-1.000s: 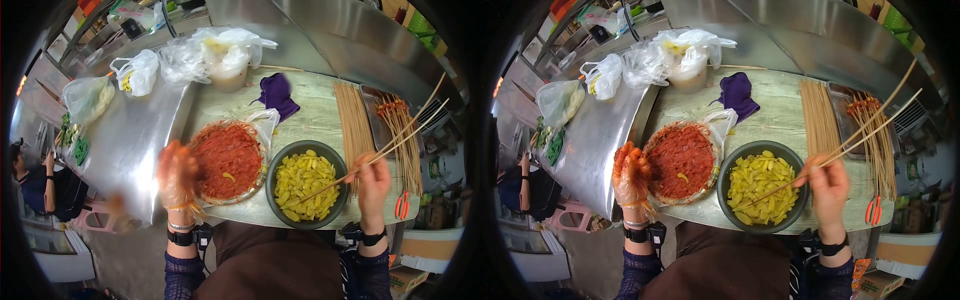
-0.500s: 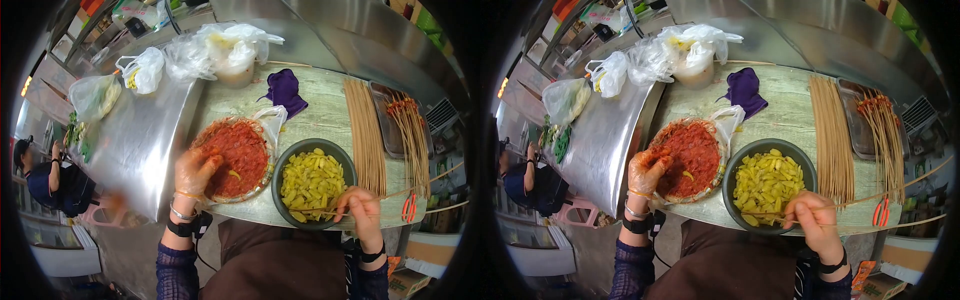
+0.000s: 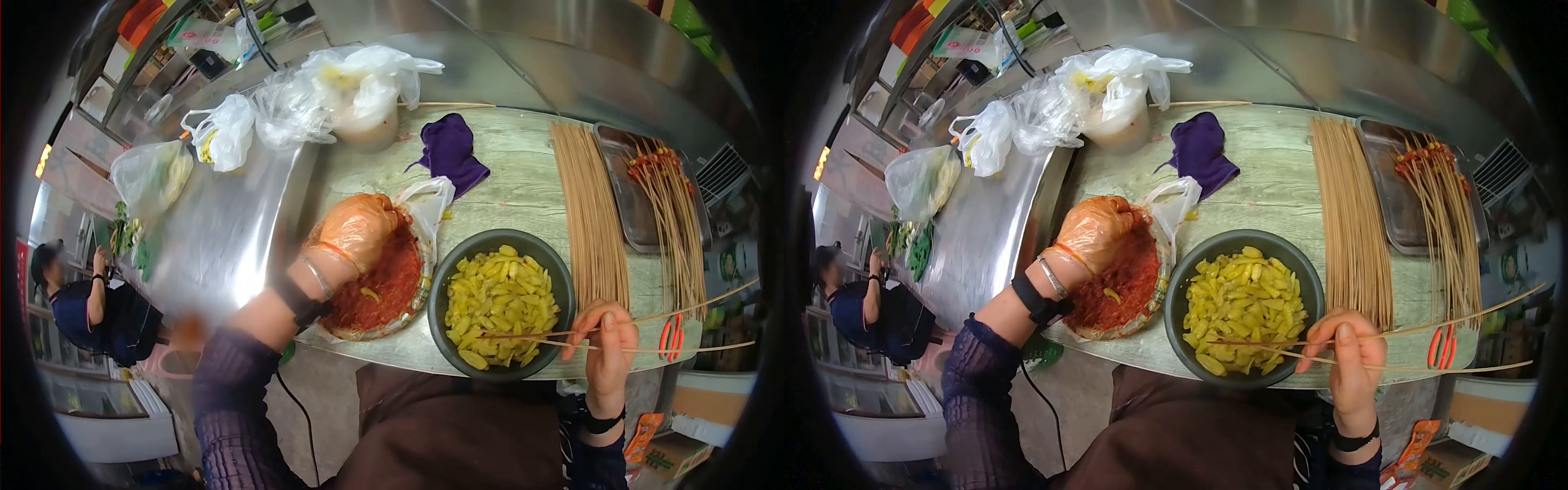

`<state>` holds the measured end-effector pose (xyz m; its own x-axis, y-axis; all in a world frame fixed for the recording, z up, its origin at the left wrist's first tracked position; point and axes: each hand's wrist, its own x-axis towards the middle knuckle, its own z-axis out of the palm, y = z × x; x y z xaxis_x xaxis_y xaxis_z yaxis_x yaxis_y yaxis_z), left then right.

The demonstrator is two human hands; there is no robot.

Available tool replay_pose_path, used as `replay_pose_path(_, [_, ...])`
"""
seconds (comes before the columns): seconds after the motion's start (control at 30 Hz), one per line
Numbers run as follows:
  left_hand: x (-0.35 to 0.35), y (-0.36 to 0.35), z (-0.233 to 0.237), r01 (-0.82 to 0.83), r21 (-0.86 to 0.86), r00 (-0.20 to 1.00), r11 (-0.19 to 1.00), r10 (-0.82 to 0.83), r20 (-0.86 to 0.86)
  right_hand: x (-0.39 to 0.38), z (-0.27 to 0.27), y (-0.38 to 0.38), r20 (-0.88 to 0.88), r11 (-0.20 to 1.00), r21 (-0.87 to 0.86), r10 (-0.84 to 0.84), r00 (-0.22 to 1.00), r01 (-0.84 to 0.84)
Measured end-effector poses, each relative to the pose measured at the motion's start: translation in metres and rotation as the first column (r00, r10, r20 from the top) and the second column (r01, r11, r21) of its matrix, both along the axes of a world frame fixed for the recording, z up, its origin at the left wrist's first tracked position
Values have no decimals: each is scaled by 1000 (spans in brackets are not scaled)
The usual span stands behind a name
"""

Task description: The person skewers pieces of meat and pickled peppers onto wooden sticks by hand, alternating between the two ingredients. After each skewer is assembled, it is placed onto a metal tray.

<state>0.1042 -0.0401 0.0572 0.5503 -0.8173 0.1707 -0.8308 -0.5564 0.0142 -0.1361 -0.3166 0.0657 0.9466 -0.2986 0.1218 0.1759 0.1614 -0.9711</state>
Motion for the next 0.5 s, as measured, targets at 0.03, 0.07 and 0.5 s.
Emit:
replay_pose_path(0.03, [1,-2,-4,-8,8,1000,1000,8,-7,-1,0,-2,-4,1000,9,-6,1000,6])
replay_pose_path(0.07, [4,-2,-11,-16,15,1000,1000,16,-14,-2,-1,-4,-8,1000,18,-12,1000,12])
replay_pose_path(0.5, [-8,28,-6,-178,-301,853,937,-5,-522,-10,1,-3,-20,999,14,-36,999,36])
